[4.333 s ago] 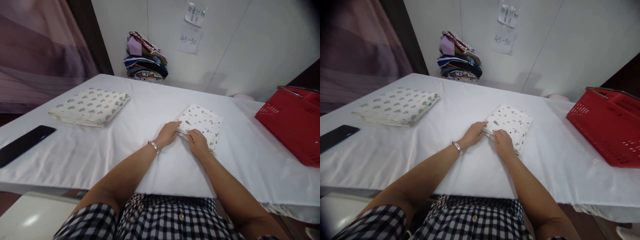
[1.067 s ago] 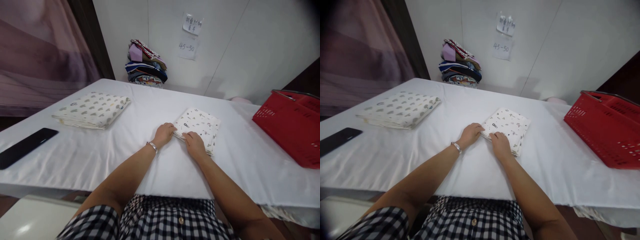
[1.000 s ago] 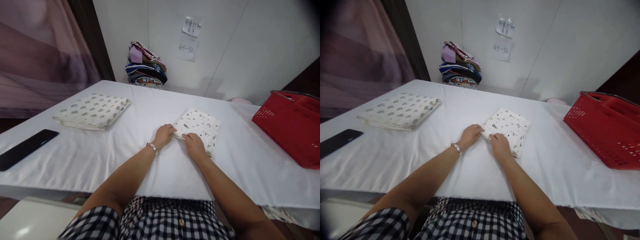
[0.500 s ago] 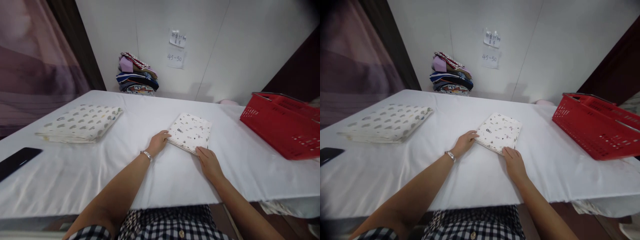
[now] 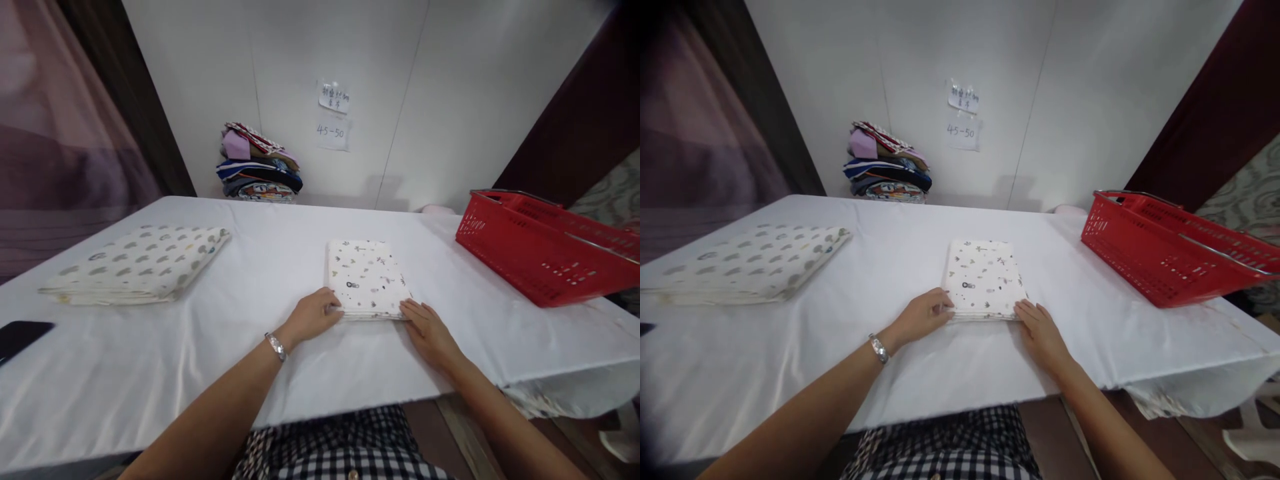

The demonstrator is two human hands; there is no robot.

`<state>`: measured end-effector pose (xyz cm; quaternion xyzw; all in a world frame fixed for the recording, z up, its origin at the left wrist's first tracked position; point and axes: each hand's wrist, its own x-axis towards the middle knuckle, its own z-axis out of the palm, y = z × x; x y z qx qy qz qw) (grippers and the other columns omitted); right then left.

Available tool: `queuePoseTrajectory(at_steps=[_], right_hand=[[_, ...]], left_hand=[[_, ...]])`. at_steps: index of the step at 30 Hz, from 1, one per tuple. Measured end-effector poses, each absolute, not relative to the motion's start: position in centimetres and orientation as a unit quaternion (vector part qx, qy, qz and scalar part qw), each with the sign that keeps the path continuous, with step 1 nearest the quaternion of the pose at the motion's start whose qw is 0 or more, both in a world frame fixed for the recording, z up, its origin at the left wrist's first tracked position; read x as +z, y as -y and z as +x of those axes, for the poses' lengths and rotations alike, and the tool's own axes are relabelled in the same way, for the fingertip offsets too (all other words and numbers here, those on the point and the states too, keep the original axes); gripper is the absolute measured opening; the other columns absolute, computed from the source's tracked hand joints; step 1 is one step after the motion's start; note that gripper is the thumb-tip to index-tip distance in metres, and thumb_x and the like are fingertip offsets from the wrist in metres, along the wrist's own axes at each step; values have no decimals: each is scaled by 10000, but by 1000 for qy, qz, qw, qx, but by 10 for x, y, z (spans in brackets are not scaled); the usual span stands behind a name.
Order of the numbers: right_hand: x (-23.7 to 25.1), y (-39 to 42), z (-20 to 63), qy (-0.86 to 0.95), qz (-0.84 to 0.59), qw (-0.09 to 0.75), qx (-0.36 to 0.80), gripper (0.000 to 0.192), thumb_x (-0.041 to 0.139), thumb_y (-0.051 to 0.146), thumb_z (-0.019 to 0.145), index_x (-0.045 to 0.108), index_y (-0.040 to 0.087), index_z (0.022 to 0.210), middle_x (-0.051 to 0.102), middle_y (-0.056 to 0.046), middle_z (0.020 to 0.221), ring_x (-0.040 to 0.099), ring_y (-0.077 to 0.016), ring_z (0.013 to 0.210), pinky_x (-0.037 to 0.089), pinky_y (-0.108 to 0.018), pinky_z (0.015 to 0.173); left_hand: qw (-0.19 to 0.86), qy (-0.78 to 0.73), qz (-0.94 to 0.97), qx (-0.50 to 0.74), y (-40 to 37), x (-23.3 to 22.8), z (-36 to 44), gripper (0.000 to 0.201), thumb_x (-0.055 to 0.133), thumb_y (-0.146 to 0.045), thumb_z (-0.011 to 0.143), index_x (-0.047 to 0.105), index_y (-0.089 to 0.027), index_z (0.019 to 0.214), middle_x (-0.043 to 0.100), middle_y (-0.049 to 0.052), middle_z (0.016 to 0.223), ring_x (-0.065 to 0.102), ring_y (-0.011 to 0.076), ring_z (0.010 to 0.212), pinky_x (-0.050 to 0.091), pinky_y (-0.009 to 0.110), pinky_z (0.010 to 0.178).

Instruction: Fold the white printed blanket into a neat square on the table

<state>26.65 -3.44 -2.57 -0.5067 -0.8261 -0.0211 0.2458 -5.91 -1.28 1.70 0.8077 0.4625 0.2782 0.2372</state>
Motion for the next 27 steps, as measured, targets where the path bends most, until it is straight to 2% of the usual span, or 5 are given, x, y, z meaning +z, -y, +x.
queuePoseTrajectory(at_steps=[3, 7, 11, 16, 27], right_hand=[[-16, 21, 264, 780, -537, 316, 51, 299, 466, 312, 863, 657, 230, 1077, 664, -62, 1138, 587, -226, 1098, 417, -450, 980], [2, -21, 263, 693, -602, 388, 79, 281, 452, 324, 836, 684, 212, 946, 696, -64, 1020, 631, -206, 946, 493, -343, 810], [17, -62, 248, 678, -667, 303, 56, 262, 445, 314, 836, 681, 203, 856, 693, -50, 920, 614, -180, 814, 454, -298, 734], [23, -87, 228, 646, -741, 179, 40, 283, 460, 385, 860, 650, 175, 860, 678, -87, 896, 602, -192, 810, 390, -278, 643], [17, -105, 230, 618, -760, 176, 97, 281, 493, 412, 833, 602, 168, 920, 668, -98, 952, 603, -214, 857, 373, -285, 638]], left_hand=[[198, -458, 804, 325, 2, 21, -54, 239, 477, -384, 867, 645, -217, 840, 619, 26, 926, 572, 168, 837, 480, 313, 742], [133, -421, 838, 320, -15, 24, -27, 275, 461, -385, 891, 643, -211, 1002, 594, 77, 1172, 520, 220, 1110, 429, 401, 940], [107, -420, 870, 233, -35, 29, 7, 403, 461, -423, 886, 558, -181, 1192, 452, 116, 1381, 361, 251, 1304, 301, 440, 1069], [101, -448, 879, 124, -60, 21, 30, 542, 440, -498, 868, 451, -179, 1305, 284, 127, 1491, 208, 307, 1379, 180, 528, 1098], [74, -452, 883, 105, -64, 6, 28, 580, 293, -544, 906, 389, -198, 1360, 301, 111, 1487, 202, 286, 1384, 144, 508, 1110]])
